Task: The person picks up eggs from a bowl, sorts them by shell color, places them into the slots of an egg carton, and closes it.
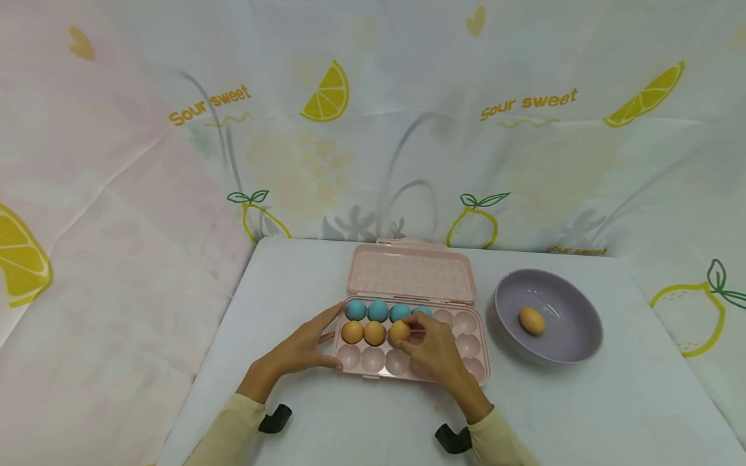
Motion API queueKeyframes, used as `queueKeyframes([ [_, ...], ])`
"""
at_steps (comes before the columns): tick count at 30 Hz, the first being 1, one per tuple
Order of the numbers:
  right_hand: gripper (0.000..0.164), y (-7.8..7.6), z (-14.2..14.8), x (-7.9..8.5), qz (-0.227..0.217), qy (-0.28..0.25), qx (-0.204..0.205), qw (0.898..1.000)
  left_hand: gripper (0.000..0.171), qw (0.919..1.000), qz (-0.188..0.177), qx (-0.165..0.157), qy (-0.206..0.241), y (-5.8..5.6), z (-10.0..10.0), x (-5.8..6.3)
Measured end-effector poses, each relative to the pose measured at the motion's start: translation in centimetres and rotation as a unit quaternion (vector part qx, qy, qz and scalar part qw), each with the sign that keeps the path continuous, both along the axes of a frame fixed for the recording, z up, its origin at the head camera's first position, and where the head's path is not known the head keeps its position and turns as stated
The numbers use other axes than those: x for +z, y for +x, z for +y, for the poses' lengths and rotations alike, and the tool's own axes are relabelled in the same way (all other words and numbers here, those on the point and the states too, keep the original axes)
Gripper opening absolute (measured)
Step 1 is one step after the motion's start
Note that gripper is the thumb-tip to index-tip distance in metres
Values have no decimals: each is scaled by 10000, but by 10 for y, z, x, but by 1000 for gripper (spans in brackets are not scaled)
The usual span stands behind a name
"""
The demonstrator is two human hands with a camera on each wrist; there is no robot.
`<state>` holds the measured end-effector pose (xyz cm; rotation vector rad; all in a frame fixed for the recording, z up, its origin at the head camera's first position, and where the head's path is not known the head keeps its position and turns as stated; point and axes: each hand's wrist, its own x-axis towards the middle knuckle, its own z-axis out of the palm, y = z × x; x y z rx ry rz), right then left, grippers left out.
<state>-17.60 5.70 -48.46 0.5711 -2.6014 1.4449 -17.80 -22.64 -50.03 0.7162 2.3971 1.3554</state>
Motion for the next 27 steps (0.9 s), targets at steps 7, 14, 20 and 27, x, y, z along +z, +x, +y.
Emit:
queueKeyframes([
  [7,38,1,-1,1,16,109,-98,9999,114,10000,-22,17,-8,-1,1,-1],
  [14,37,2,-2,-4,-73,149,-185,9997,114,10000,36,-14,-11,0,1,1],
  [20,37,1,-3,-7,-18,84,-183,9998,115,10000,-14,9,-31,1,1,1],
  [27,35,2,-6,-9,-43,192,-257,9995,114,9999,-109,24,-17,0,0,1],
])
